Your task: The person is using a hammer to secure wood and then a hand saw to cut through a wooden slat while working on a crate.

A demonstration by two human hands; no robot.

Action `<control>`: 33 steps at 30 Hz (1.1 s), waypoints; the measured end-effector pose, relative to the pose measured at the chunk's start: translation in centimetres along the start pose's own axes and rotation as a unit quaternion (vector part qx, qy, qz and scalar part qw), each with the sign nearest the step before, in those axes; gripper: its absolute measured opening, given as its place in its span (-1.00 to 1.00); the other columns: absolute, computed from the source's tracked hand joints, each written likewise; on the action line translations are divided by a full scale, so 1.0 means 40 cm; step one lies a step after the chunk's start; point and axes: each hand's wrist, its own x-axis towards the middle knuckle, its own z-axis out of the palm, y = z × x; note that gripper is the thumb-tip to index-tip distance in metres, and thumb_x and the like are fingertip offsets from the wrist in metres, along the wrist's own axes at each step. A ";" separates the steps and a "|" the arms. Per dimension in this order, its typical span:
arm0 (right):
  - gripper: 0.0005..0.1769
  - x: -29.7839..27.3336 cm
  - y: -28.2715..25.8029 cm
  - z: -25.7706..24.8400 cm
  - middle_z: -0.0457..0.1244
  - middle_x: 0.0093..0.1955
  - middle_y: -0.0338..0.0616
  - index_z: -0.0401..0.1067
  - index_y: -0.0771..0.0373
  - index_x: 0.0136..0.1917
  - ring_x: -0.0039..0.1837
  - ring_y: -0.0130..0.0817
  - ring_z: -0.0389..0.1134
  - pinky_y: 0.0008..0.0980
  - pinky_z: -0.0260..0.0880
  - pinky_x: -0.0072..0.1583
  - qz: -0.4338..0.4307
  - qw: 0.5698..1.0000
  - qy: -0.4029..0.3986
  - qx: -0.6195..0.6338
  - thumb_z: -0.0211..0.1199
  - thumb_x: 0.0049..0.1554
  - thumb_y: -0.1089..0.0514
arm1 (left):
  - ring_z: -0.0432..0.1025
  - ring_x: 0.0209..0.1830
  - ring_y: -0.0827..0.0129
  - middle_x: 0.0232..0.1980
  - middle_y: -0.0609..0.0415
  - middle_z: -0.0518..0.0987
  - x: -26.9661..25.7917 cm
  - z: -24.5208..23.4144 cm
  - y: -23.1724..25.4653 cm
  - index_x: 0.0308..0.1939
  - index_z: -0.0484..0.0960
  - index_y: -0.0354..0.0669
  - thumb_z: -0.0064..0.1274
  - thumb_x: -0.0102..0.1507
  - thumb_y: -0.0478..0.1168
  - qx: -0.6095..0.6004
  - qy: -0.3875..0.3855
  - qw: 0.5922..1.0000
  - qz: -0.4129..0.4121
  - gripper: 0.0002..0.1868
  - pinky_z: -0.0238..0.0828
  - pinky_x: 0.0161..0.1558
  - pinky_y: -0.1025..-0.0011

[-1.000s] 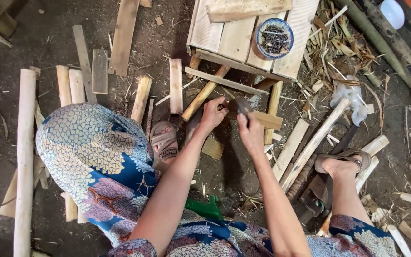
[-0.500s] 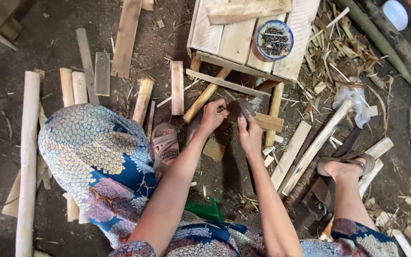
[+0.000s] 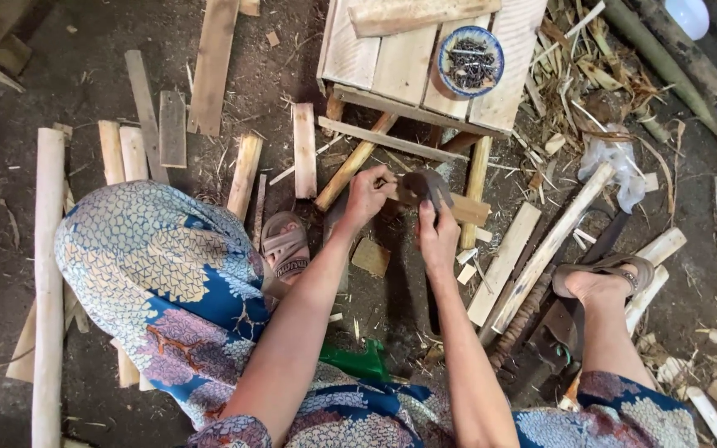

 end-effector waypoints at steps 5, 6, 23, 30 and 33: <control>-0.49 -0.015 0.088 0.002 0.11 -0.63 -0.18 0.24 0.14 -0.41 -0.59 -0.41 0.13 -0.48 0.10 -0.48 0.053 0.991 0.052 0.112 -0.12 0.20 -0.19 | 0.48 -0.18 0.05 -0.28 -0.13 0.59 0.026 0.016 -0.071 -0.40 0.56 -0.19 0.14 0.05 -0.39 0.028 0.033 0.999 -0.020 -0.91 0.44 -0.18 0.24; -0.56 -0.015 0.154 0.007 0.16 -0.56 -0.12 0.25 0.18 -0.27 -0.60 -0.41 0.13 -0.48 0.10 -0.53 0.067 0.984 0.067 0.152 -0.12 0.22 -0.18 | 0.49 -0.19 0.09 -0.28 -0.07 0.60 0.023 0.019 -0.068 -0.42 0.59 -0.11 0.16 0.03 -0.35 0.042 0.050 0.997 -0.032 -0.91 0.46 -0.18 0.29; -0.53 0.023 0.067 -0.012 0.09 -0.67 -0.12 0.50 0.12 -0.09 -0.59 -0.32 0.15 -0.44 0.14 -0.46 0.084 0.992 0.054 0.072 -0.11 0.21 -0.19 | 0.41 -0.03 -0.06 0.00 -0.20 0.49 0.027 -0.015 -0.120 -0.21 0.47 -0.24 -0.04 0.23 -0.42 -0.101 -0.066 0.991 -0.056 -0.92 0.51 -0.19 0.08; -0.57 0.035 0.100 -0.015 0.30 -0.42 -0.06 0.44 0.16 -0.07 -0.56 -0.40 0.19 -0.46 0.23 -0.47 0.086 0.990 0.053 0.099 -0.10 0.20 -0.15 | 0.43 -0.08 0.05 -0.06 -0.18 0.48 0.003 -0.018 -0.029 -0.14 0.50 -0.11 -0.09 0.23 -0.39 -0.139 -0.056 0.985 -0.090 -0.84 0.50 -0.16 0.07; -0.53 0.035 0.076 -0.014 0.13 -0.64 -0.13 0.49 0.12 -0.10 -0.61 -0.35 0.14 -0.46 0.17 -0.50 0.089 0.991 0.048 0.091 -0.11 0.20 -0.20 | 0.45 -0.12 0.17 -0.08 -0.09 0.50 0.006 -0.012 -0.046 -0.18 0.52 -0.11 -0.07 0.21 -0.38 -0.130 -0.044 0.986 -0.098 -0.86 0.50 -0.17 0.14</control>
